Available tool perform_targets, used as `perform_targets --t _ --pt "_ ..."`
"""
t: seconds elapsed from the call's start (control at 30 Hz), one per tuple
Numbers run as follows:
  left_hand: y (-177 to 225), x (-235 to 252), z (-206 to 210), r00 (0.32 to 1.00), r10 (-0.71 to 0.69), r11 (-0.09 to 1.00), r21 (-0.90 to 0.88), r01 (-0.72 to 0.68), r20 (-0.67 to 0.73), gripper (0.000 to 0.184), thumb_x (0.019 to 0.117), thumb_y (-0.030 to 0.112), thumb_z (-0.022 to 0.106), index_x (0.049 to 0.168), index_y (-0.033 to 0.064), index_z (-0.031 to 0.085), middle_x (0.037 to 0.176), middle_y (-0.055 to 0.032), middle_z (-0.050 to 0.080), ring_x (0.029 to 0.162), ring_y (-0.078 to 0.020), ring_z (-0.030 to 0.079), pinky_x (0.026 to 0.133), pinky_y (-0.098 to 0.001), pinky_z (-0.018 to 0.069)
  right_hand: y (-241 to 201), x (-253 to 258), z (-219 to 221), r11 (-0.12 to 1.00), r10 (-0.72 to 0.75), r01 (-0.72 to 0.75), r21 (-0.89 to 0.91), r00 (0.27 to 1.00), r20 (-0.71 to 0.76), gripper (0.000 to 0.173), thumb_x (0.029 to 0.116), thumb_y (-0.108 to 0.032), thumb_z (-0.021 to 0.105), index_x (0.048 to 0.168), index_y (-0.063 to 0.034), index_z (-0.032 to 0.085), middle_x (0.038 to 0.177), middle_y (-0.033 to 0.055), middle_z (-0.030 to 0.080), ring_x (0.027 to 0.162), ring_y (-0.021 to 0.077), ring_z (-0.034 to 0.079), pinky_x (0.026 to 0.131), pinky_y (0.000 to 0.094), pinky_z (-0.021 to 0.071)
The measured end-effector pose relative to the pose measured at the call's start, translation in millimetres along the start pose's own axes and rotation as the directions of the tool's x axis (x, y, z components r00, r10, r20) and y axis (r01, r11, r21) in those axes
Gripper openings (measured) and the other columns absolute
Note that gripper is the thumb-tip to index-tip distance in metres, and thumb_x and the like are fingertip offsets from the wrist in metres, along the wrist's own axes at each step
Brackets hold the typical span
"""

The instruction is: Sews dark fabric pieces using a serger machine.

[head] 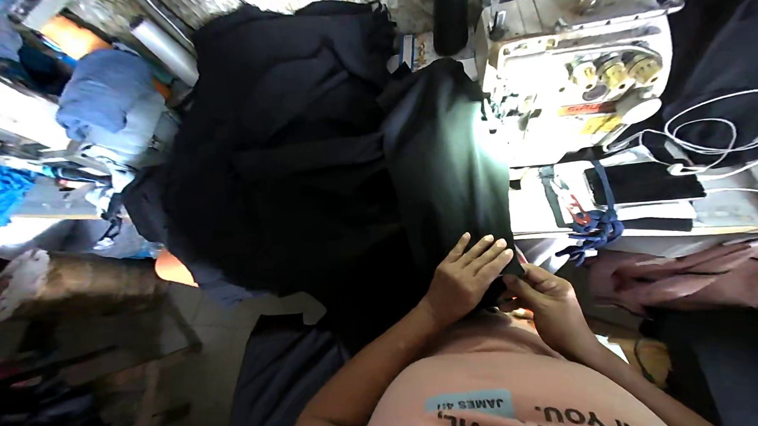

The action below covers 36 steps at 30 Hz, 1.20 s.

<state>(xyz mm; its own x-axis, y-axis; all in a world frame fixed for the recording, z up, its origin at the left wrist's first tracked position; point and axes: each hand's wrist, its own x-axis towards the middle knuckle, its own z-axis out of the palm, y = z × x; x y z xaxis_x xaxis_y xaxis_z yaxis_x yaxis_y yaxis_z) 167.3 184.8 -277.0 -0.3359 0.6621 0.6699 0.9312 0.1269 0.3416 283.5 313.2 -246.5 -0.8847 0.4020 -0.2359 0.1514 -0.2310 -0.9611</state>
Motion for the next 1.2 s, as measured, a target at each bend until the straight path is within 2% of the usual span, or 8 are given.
perform_targets --t 0.27,0.67,0.77,1.03,1.2 --pt "8 -1 -3 0.998 -0.006 0.999 -0.051 0.004 -0.056 0.016 0.0992 0.004 0.062 0.102 0.0046 0.077 0.107 -0.0097 0.078 0.114 -0.0223 0.072 0.112 -0.0466 0.047 1 -4 1 0.998 -0.04 0.041 -0.04 0.999 0.004 0.015 0.1021 -0.005 0.052 0.106 -0.0012 0.066 0.085 -0.0013 0.073 0.069 0.0084 0.072 0.063 0.0253 0.063" --pt "15 -4 -5 0.998 -0.031 0.999 -0.025 0.03 -0.052 0.016 0.0974 0.006 0.064 0.106 0.0076 0.077 0.112 -0.011 0.077 0.118 -0.0241 0.07 0.114 -0.051 0.0427 1 -7 6 0.999 0.041 -0.041 0.032 0.999 -0.021 0.02 0.103 -0.002 0.048 0.112 -0.001 0.066 0.091 0.0021 0.075 0.074 0.0132 0.074 0.066 0.0303 0.065" --pt "14 -4 -6 0.997 -0.031 0.999 -0.044 0.028 -0.065 0.016 0.0979 0.005 0.063 0.105 0.0063 0.077 0.111 -0.0116 0.077 0.117 -0.0242 0.07 0.114 -0.0509 0.0431 4 -7 6 0.998 0.023 -0.022 0.062 1.0 -0.01 0.02 0.1032 -0.003 0.048 0.112 -0.0007 0.066 0.093 0.0039 0.076 0.075 0.0151 0.075 0.066 0.0318 0.0653" --pt "16 -3 -7 0.997 -0.056 0.996 -0.069 0.051 -0.062 0.016 0.0975 0.007 0.064 0.104 0.0071 0.078 0.112 -0.0125 0.077 0.116 -0.0259 0.071 0.113 -0.0546 0.0427 3 -7 5 0.999 0.015 -0.014 0.044 1.0 -0.014 0.02 0.1034 -0.003 0.047 0.107 -0.0042 0.067 0.089 0.0016 0.075 0.073 0.0142 0.074 0.066 0.0308 0.0648" --pt "18 -1 -6 0.996 -0.063 0.997 -0.045 0.06 -0.056 0.017 0.0971 0.007 0.064 0.105 0.0072 0.078 0.111 -0.0127 0.077 0.115 -0.0261 0.071 0.113 -0.0532 0.0436 1 -8 6 0.999 0.024 -0.024 0.03 1.0 -0.012 0.021 0.1044 -0.004 0.046 0.111 -0.0016 0.066 0.093 0.0027 0.076 0.078 0.0144 0.075 0.069 0.0319 0.0651"
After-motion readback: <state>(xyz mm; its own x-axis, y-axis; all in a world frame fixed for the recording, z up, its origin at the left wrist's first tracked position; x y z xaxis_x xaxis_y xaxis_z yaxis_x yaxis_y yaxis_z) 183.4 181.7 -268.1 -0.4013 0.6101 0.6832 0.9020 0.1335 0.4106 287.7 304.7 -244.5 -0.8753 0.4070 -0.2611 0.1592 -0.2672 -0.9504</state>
